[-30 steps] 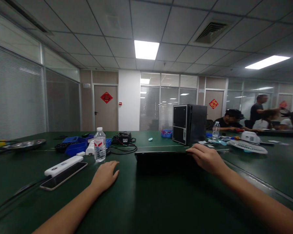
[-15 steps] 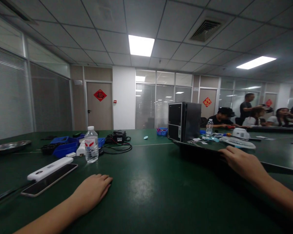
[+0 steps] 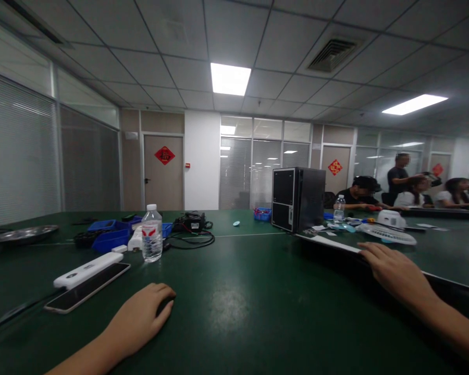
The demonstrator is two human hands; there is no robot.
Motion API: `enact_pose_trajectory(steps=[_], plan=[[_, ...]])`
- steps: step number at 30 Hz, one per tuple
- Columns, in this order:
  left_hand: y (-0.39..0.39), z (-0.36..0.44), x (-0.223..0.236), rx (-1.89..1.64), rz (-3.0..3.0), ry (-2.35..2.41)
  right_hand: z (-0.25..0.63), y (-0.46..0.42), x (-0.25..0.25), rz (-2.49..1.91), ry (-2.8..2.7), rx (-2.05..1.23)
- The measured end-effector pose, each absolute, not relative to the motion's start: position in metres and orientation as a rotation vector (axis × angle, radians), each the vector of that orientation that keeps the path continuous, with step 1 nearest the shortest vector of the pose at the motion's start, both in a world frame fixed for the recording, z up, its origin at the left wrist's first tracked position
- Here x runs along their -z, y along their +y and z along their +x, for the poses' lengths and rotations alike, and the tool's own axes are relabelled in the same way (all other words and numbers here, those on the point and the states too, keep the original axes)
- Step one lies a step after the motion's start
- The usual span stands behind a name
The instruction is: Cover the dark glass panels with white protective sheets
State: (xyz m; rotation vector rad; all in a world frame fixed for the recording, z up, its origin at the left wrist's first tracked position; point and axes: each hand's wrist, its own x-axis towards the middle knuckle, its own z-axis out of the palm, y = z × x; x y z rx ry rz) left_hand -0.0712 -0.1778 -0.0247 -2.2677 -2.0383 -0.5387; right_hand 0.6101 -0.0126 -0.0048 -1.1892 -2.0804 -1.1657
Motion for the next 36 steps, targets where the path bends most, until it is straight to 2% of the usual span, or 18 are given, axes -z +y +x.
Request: enact_pose_trajectory(steps=[7, 16, 22, 25, 29, 33, 36], plan=[[-0.178, -0.073, 0.028, 0.624, -2.248, -2.085, 0.525, -0.071, -0.016, -1.091, -2.087, 1.200], [-0.183, -0.076, 0.032, 0.833, -2.270, -1.989, 0.390, -0.180, 0.016, -0.632, -2.266, 0.946], [-0.192, -0.081, 0.031, 0.950, -2.453, -1.850, 0.350, -0.179, 0.021, -0.397, -2.434, 0.788], [-0.193, -0.081, 0.027, 0.824, -2.643, -1.843, 0.342, -0.164, 0.013, -0.362, -2.662, 0.517], [-0.192, -0.081, 0.021, 0.567, -2.771, -1.897, 0.348, -0.115, -0.009, -0.578, -2.840, 0.238], [-0.196, -0.080, 0.016, 0.466, -2.837, -1.901, 0.390, -0.037, -0.020, -1.089, -2.626, 0.314], [-0.199, -0.077, 0.011, 0.457, -2.865, -1.871, 0.443, 0.009, -0.010, -1.446, -2.413, 0.358]])
